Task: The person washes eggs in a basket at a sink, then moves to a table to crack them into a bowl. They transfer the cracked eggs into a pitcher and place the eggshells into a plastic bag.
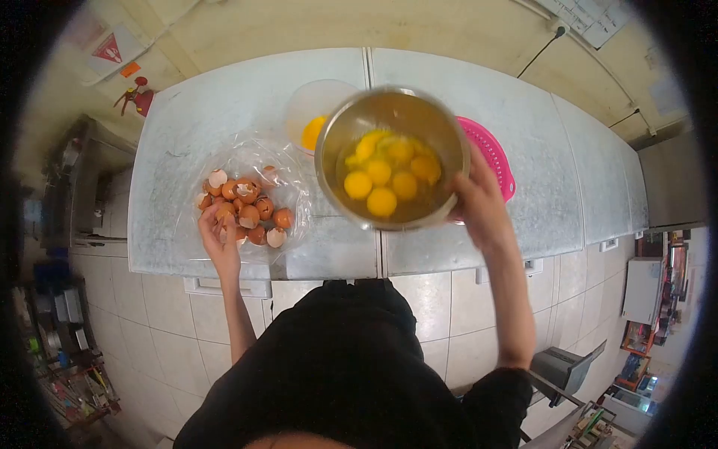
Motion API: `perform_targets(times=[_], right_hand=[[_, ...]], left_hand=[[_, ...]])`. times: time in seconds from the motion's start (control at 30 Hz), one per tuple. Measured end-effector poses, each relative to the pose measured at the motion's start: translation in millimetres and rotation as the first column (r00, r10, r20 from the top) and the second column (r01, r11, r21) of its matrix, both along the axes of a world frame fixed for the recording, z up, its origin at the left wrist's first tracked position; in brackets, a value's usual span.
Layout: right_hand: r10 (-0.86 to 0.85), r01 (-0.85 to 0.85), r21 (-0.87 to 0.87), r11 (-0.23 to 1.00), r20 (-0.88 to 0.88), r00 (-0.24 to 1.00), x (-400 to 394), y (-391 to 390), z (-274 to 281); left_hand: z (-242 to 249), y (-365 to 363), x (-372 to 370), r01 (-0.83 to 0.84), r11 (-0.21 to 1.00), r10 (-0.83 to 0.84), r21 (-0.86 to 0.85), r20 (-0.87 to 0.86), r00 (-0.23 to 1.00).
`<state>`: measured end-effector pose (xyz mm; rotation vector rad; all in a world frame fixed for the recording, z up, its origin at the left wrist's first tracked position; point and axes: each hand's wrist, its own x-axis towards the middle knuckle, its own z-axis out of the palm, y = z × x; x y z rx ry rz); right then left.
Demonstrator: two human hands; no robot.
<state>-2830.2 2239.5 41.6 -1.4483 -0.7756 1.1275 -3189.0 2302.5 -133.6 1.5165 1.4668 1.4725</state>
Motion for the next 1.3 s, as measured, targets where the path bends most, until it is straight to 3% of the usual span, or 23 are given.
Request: perform_targets(times=[0.07,0.13,0.2,0.27,0.37,0.47,0.5,0.53,0.57,0.6,0.63,0.67,0.73,0.87,0.93,1.07,1.13,1.23,1.27,1.3], right_hand=[[0.003,-0.004,0.056,0.998,0.02,1.0,6,27,13],[0.146,-0.161,0.077,0.984,0.176,0.974,15,54,22],[0.169,-0.201,0.094,0.975,0.269,0.948,29,85,15],[0.195,-0.248,0.107,0.963,0.362,0.912,29,107,19],[0.193,-0.26,0.104,0.96,0.428,0.883,18,134,33],[0.259,-0.364,0.105,0.925,0.527,0.809,13,158,38],[0.249,-0.364,0.051,0.93,0.642,0.725,10,165,41],[0.238,-0.354,-0.001,0.935,0.742,0.627,8,170,43],[0.247,-0.368,0.001,0.93,0.739,0.626,5,174,44],[0.222,-0.397,0.003,0.918,0.825,0.519,1,177,45],[0.188,-0.424,0.002,0.905,0.895,0.404,0,180,44],[0.195,-0.434,0.0,0.901,0.894,0.404,3,187,35],[-0.259,-0.683,0.306,0.663,0.95,0.174,5,201,15],[-0.199,-0.66,0.22,0.719,0.974,0.108,-12,179,17],[-0.127,-0.632,0.091,0.77,0.992,-0.012,-18,161,21],[-0.197,-0.691,0.114,0.714,0.98,-0.042,-14,126,14],[-0.276,-0.703,0.068,0.708,0.943,-0.186,-6,104,10],[-0.317,-0.674,0.072,0.735,0.915,-0.248,10,66,2],[-0.308,-0.654,0.065,0.754,0.914,-0.264,16,53,1],[-0.254,-0.572,0.098,0.815,0.946,-0.2,23,40,1]], left_hand=[[-4,-4,-5,-0.061,0.997,0.059,0.046,0.053,0.997],[-5,-16,-14,-0.417,0.884,0.423,0.21,0.022,0.906],[-28,-31,-41,-0.621,0.721,0.671,0.309,-0.085,0.737],[-60,-55,-71,-0.734,0.595,0.792,0.327,-0.085,0.604],[-132,-121,-115,-0.835,0.475,0.871,0.276,-0.278,0.404],[-197,-232,-117,-0.927,0.373,0.832,0.049,-0.46,0.31],[-214,-282,-110,-0.934,0.358,0.77,0.002,-0.566,0.294],[-244,-336,-108,-0.964,0.262,0.723,-0.035,-0.655,0.22],[-254,-389,-100,-0.962,0.062,0.666,-0.267,-0.706,0.239],[-254,-429,-89,-0.916,-0.111,0.548,-0.386,-0.792,0.268],[-249,-460,-76,-0.86,-0.258,0.41,-0.441,-0.856,0.315],[-245,-489,-60,-0.815,-0.362,0.302,-0.452,-0.884,0.356],[-242,-517,-27,-0.776,-0.441,0.22,-0.451,-0.892,0.394],[-239,-526,-4,-0.792,-0.44,0.277,-0.423,-0.903,0.328],[-238,-514,-3,-0.821,-0.411,0.327,-0.396,-0.905,0.273],[-231,-458,-12,-0.908,-0.296,0.468,-0.296,-0.874,0.132],[-225,-427,-24,-0.957,-0.17,0.544,-0.237,-0.832,0.11],[-220,-393,-48,-0.977,0.08,0.595,-0.2,-0.777,0.207],[-216,-380,-55,-0.96,0.225,0.615,-0.165,-0.74,0.271],[-192,-362,-50,-0.937,0.286,0.613,-0.199,-0.714,0.339]])
